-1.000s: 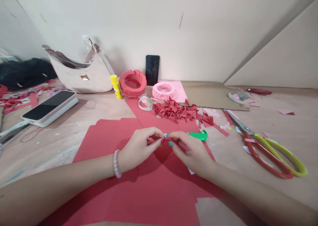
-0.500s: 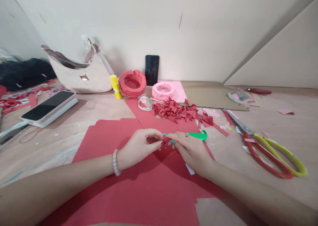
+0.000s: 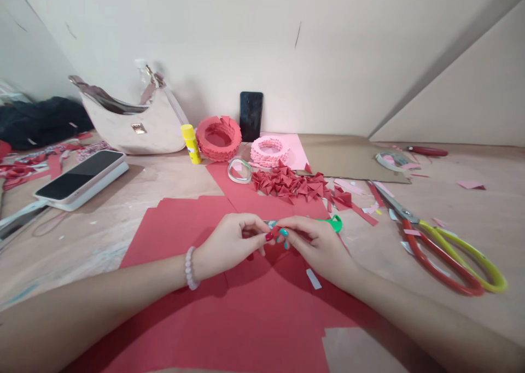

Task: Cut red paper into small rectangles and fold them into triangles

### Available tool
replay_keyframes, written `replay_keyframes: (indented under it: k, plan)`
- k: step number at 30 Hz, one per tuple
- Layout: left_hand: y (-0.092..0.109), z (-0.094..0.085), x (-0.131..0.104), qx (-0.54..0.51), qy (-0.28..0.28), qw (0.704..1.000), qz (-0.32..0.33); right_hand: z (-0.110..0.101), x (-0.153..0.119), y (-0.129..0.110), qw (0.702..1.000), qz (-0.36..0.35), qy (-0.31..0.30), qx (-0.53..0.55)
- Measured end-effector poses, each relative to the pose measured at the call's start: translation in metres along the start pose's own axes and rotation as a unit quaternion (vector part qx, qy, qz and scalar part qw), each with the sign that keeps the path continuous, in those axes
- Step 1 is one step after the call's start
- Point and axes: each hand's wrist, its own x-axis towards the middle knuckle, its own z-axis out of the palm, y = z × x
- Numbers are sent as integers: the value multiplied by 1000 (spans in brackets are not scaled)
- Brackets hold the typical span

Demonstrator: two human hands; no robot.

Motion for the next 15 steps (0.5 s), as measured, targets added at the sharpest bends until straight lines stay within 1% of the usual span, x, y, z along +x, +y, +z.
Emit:
replay_keyframes:
  k: [3,6,12,14,15]
  plan:
    - [3,-1,0,-10,14,1000,0,-2,2,-1,1000,7,7,27]
    - [5,-2,0,-11,22,1000,-5,-3,2,0,1000,-9,20,14]
    - [2,0,0,-12,3,1000,-14,-7,1,1,998,-53,-13,-11]
    - [0,0,0,-17,8,1000,1,-11,5,0,999,-46,3,-7]
    - [-1,1,1,-17,12,1000,10,-14,7,0,999,-30,26,-7]
